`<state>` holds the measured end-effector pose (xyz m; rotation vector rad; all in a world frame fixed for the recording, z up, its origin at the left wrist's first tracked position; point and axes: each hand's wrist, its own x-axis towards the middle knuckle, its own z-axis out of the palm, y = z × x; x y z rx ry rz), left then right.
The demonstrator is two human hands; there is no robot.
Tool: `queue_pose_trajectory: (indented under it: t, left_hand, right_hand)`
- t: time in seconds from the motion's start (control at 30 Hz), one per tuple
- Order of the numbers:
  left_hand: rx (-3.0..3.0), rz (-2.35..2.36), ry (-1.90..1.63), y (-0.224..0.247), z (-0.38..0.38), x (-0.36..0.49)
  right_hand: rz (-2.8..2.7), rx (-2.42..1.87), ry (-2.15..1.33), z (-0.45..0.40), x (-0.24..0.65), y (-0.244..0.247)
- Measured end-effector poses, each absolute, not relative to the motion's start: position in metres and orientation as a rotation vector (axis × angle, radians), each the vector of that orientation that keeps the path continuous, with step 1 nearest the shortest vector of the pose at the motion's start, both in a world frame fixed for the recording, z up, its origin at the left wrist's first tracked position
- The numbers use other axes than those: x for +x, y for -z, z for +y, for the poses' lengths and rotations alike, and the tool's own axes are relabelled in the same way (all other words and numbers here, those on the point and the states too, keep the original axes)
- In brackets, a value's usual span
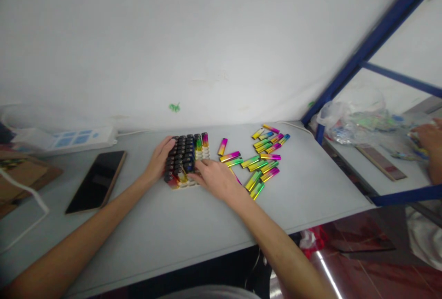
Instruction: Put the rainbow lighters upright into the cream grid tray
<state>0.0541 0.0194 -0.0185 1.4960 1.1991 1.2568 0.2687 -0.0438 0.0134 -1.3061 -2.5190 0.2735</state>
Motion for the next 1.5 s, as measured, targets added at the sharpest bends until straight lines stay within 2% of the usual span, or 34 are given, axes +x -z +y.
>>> queue_pose_trajectory:
  t: [0.17, 0.43, 0.67, 0.93, 1.13, 1.37, 1.5]
  left_hand:
    - [1.518, 1.219, -1.249, 0.021, 0.021, 0.052]
    - [1.503, 1.203, -1.245, 0.028, 0.025, 0.05]
    - [1.51, 1.195, -1.259, 0.028, 0.025, 0.05]
    - [1.514, 1.203, -1.257, 0.028, 0.025, 0.05]
    - [1.523, 1.211, -1.258, 0.029, 0.026, 0.049]
    - [1.506, 1.214, -1.26, 0.028, 0.025, 0.05]
    - [1.503, 1.21, -1.259, 0.028, 0.025, 0.05]
  right_hand:
    - [-2.308, -1.238, -0.484, -0.029, 0.302, -0.018]
    - [-1.806, -1.657, -0.095, 0.004, 0.388, -0.009]
    - [-1.878, -1.814, -0.223, 0.003, 0.413, -0.003]
    - [-2.274, -1.634, -0.375, -0.007, 0.402, 0.004]
    - [-2.333, -1.458, -0.545, 0.001, 0.4, 0.005]
    - [-2.046, -1.33, -0.697, -0.003, 0.388, -0.006]
    - [-1.771, -1.177, -0.968, -0.006, 0.368, -0.009]
